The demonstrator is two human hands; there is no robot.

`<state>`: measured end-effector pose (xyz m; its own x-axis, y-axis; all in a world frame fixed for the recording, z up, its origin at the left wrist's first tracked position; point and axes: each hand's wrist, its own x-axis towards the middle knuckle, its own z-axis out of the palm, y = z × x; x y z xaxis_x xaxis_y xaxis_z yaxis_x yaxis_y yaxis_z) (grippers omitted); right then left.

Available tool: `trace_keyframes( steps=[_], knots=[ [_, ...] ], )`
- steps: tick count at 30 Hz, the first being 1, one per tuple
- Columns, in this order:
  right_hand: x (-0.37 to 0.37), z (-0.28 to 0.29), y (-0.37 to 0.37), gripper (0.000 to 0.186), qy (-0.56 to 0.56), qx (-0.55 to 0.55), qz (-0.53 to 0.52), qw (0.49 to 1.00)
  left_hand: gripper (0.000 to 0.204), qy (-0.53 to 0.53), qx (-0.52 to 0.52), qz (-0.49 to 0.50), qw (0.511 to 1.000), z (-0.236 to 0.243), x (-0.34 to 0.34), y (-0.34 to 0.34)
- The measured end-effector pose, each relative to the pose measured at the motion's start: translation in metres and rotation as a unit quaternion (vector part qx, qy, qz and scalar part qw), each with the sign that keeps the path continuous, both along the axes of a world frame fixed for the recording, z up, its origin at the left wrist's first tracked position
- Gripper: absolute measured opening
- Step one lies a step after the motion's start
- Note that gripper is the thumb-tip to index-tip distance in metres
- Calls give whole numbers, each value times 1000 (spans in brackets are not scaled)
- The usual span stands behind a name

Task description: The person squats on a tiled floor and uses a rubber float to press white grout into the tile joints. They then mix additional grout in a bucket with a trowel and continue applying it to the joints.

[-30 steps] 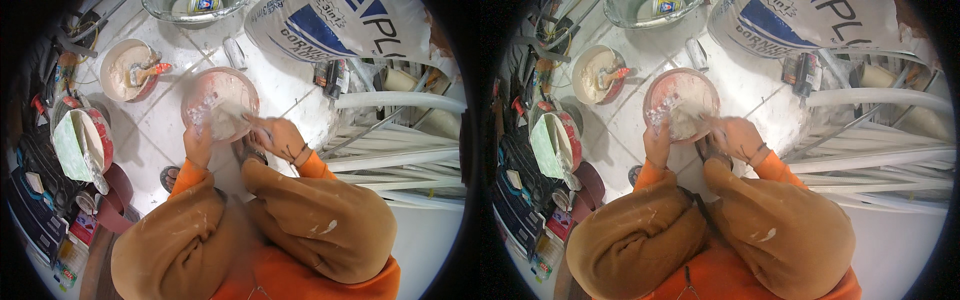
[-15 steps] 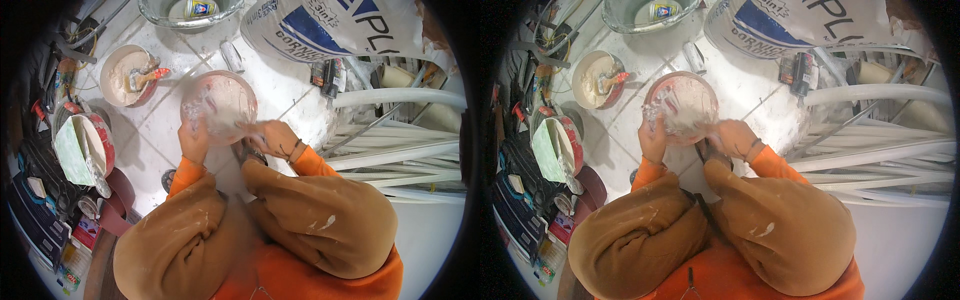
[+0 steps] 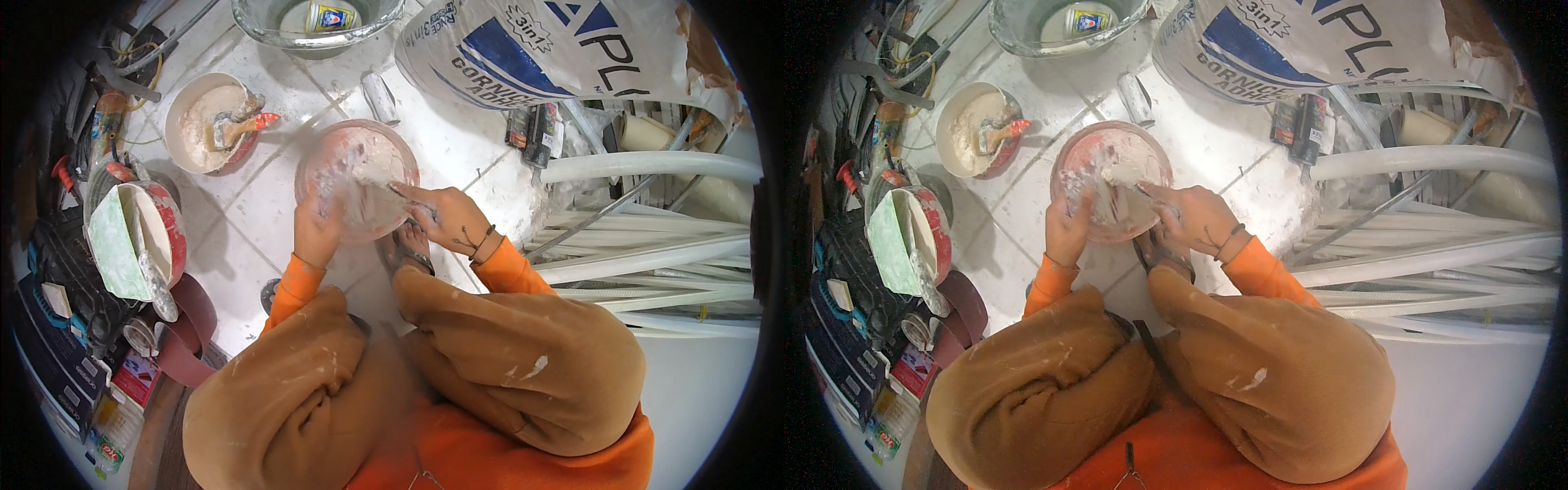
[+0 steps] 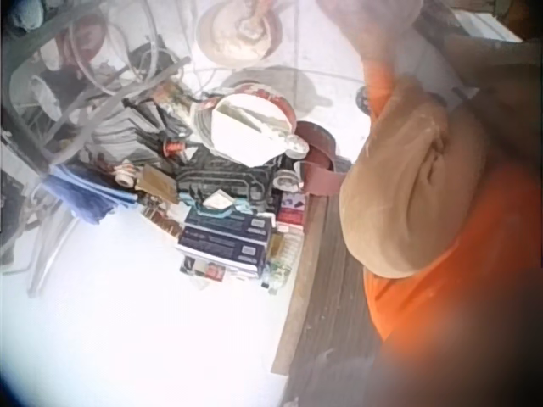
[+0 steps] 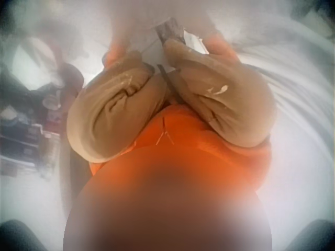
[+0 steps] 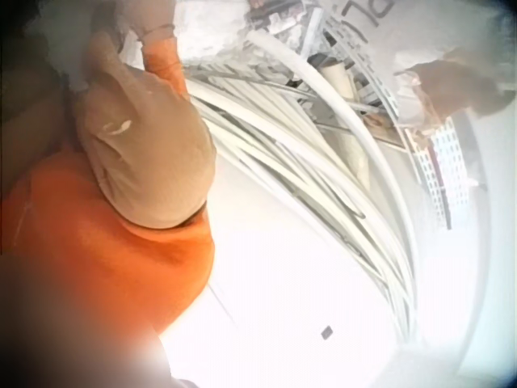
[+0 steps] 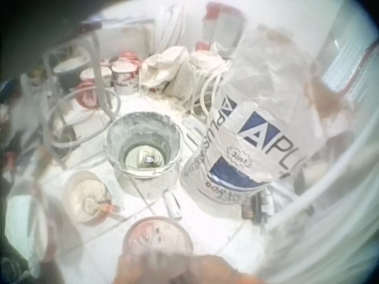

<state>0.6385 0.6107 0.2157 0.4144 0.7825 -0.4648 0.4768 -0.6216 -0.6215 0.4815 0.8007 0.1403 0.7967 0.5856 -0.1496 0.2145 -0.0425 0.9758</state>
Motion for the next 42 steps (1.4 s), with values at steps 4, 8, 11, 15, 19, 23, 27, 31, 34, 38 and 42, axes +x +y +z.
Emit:
trace_keyframes(
  steps=[4, 8, 11, 15, 19, 23, 27, 31, 34, 38, 42],
  knots=[
    [-29, -22, -25, 48, -28, -16, 73, 997, 39, 31, -45, 30, 998, -10, -1, 13],
    [-13, -15, -22, 50, -28, 15, 37, 999, 39, 8, 1, 17, 1000, -11, -2, 9],
    [4, -4, -1, 46, -52, 39, -32, 997, 35, 14, 101, -44, 994, -24, -4, 7],
    [-20, -12, -16, 46, -57, 10, 28, 998, 28, 8, -34, 16, 999, -1, -1, 15],
    [-8, -16, -30, 47, 22, 65, -53, 996, 26, 60, -145, 13, 987, -17, -23, 32],
    [-8, -20, -20, 48, 19, 200, -45, 978, 31, 35, -475, 37, 879, -2, -18, 18],
    [-23, -15, -23, 49, 13, 170, -44, 984, 36, 51, -560, 47, 826, 1, -13, 15],
    [-33, -25, -42, 49, 56, 127, -62, 988, 35, 20, -584, 116, 803, 2, -16, 7],
    [-34, -21, -55, 46, 36, 105, -3, 994, 35, 25, -573, 140, 807, 2, -21, 13],
    [-27, -32, -61, 46, 28, 148, -56, 987, 29, 8, -435, 115, 893, -12, -25, -1],
    [-24, -4, -20, 49, -51, 35, 10, 998, 26, 22, -275, 33, 961, -15, -21, -12]
  ],
)
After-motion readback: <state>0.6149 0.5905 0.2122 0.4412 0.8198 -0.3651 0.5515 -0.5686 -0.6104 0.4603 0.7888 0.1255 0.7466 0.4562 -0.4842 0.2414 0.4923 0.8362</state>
